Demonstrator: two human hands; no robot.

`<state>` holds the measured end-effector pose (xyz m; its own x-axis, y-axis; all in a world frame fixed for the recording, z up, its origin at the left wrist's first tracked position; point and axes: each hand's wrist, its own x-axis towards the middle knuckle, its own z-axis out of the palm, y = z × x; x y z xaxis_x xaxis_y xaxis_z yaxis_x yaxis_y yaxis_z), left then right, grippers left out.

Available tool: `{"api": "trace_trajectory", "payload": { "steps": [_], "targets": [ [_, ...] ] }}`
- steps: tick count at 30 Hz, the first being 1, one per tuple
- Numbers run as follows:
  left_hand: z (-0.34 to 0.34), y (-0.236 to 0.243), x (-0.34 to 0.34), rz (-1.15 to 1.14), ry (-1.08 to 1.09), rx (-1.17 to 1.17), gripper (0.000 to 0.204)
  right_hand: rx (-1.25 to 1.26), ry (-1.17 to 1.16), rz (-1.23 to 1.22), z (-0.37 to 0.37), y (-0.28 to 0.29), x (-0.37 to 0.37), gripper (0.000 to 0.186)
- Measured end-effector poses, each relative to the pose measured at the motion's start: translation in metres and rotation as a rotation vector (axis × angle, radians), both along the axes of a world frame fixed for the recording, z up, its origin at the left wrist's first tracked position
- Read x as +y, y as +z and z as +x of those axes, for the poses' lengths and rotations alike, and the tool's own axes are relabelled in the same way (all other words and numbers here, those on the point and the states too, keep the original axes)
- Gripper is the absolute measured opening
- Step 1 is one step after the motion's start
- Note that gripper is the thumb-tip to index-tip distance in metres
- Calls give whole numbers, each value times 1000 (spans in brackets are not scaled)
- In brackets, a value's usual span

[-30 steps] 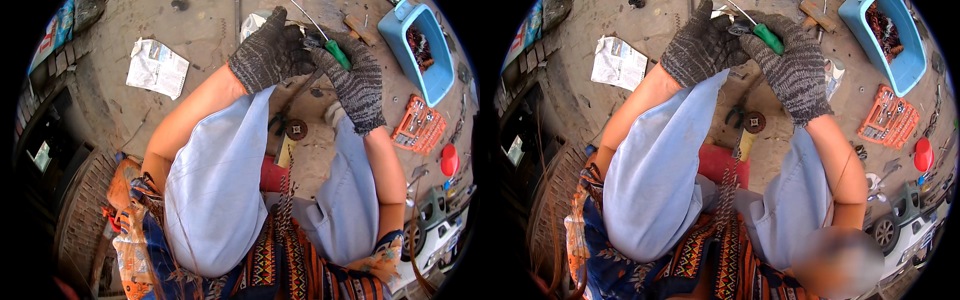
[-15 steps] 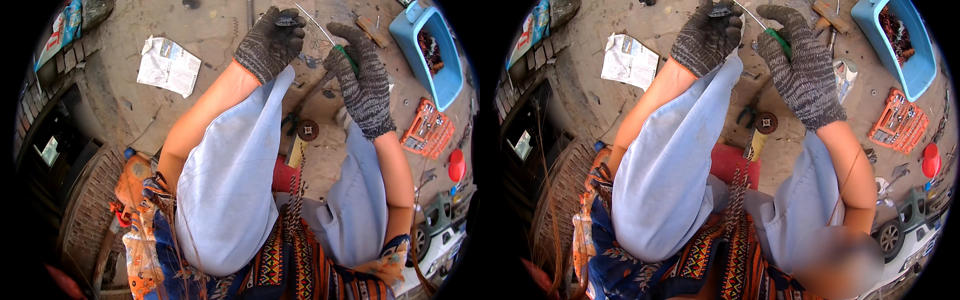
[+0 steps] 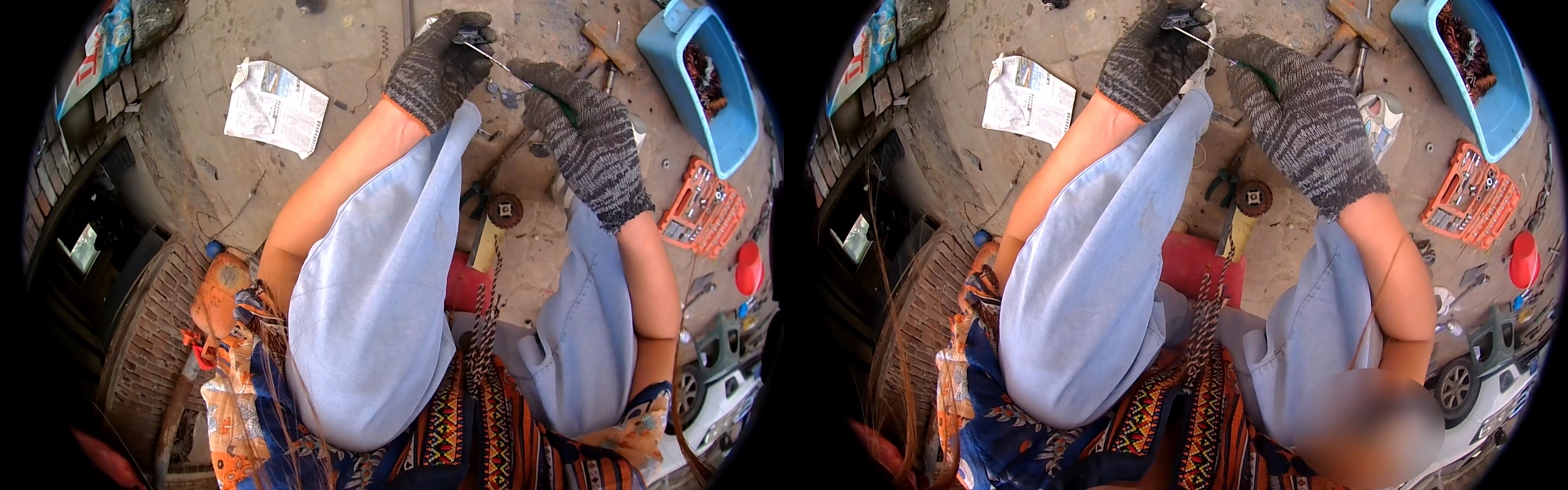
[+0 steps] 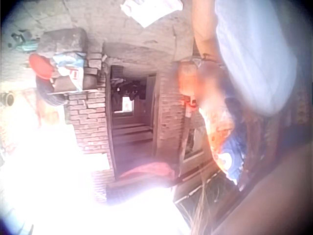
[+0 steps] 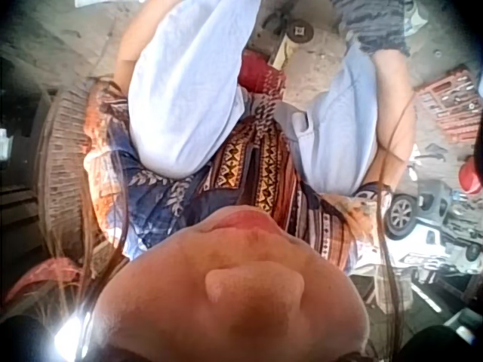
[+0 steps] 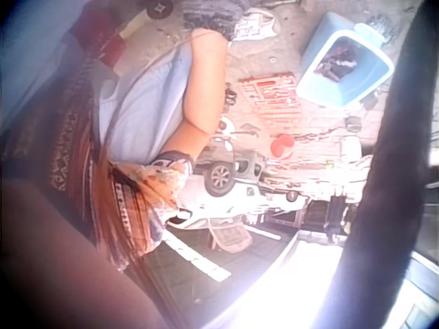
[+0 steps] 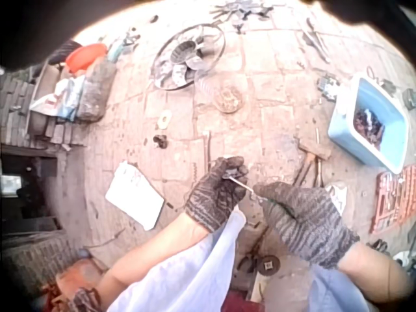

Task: The person sits on the ground in a workshop area, manipulating a small mechanical component with gloved hands. They use a screwdriver to adjust parts and a hammer to tap the object, occasionally picking up and inspecting the piece.

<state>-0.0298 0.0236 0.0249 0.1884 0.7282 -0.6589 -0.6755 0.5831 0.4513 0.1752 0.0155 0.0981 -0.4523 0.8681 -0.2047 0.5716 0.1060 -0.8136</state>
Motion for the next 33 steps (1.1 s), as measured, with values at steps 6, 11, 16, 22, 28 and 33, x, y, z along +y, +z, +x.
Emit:
{"api": "trace_trajectory", "payload": {
  "steps": [6, 11, 16, 22, 28, 33],
  "targets": [
    [0, -2, -1, 12, -8, 9, 25, 145, -33, -287, 4, -6, 8, 29],
    [7, 6, -2, 24, 23, 29, 25, 216, -80, -533, 8, -10, 20, 29],
    [7, 1, -3, -138, 4, 184, 23, -1, 93, -444, -3, -8, 36, 28],
    [1, -17, -7, -348, 83, 280, 29, -203, 363, -35, -35, -42, 38, 30],
    [-28, -73, -27, -414, 115, 256, 37, -363, 405, -170, -78, -59, 21, 31],
    [-31, -76, -28, -542, 278, 97, 40, -334, 256, -145, -91, -79, -18, 28]
  ]
}}
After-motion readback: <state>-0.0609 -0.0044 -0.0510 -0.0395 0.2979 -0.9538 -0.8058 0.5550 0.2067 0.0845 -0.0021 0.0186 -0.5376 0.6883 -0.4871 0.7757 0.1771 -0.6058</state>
